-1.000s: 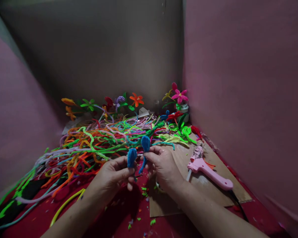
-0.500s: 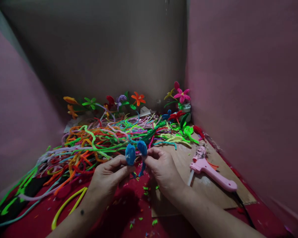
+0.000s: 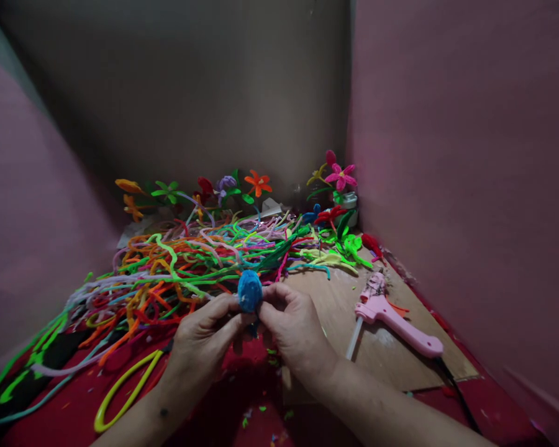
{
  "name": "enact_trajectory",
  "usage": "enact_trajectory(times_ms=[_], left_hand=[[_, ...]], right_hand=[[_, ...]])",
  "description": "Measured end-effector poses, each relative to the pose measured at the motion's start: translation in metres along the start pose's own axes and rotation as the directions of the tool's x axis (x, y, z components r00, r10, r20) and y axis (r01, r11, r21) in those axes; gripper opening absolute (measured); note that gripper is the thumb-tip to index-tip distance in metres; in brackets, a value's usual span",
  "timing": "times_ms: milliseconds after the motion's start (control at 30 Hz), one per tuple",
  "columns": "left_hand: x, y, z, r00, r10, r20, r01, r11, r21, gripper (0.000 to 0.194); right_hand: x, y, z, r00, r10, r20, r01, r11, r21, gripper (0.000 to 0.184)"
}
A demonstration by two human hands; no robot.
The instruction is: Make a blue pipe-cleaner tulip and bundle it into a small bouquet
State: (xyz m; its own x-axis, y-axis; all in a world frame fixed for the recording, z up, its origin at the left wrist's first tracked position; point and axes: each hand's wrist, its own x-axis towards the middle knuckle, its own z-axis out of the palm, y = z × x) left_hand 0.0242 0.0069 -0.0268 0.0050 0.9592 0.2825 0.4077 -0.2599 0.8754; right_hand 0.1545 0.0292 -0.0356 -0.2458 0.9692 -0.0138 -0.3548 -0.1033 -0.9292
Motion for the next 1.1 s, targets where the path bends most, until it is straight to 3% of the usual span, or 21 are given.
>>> enact_trajectory(times_ms=[367,533,633,800,967,1100], left_hand=[[0.001,0.008,0.004,0.975,-0.213,0.071,0.224,0.931,-0.289,0.005],[0.002,0.012,0.003,0.967,-0.25,0.054,0.255,0.921,-0.294,0.011],[0.001,0.01,0.0,0.973,-0.229,0.004,0.225,0.952,-0.207,0.011],[0.001,0.005,-0.005,0.995,-0.095,-0.035,0.091,0.991,-0.095,0.008],[0.0,0.006,-0.005,0.996,-0.088,-0.013,0.087,0.995,-0.043,0.007],[0.001,0.008,-0.004,0.992,-0.118,0.039,0.122,0.985,-0.12,0.003]], right_hand=[[-0.004,-0.005,0.002,0.991,0.051,0.122,-0.064,0.992,0.109,0.008],[-0.004,-0.005,-0.001,0.983,0.048,0.18,-0.073,0.988,0.134,0.011],[-0.004,-0.007,-0.003,0.97,0.089,0.225,-0.129,0.977,0.169,0.016],[-0.003,-0.012,-0.006,0.953,0.16,0.256,-0.21,0.961,0.181,0.019],[-0.002,-0.011,-0.01,0.948,0.128,0.29,-0.163,0.982,0.098,0.019],[-0.003,-0.008,-0.01,0.957,0.105,0.271,-0.116,0.993,0.023,0.019]])
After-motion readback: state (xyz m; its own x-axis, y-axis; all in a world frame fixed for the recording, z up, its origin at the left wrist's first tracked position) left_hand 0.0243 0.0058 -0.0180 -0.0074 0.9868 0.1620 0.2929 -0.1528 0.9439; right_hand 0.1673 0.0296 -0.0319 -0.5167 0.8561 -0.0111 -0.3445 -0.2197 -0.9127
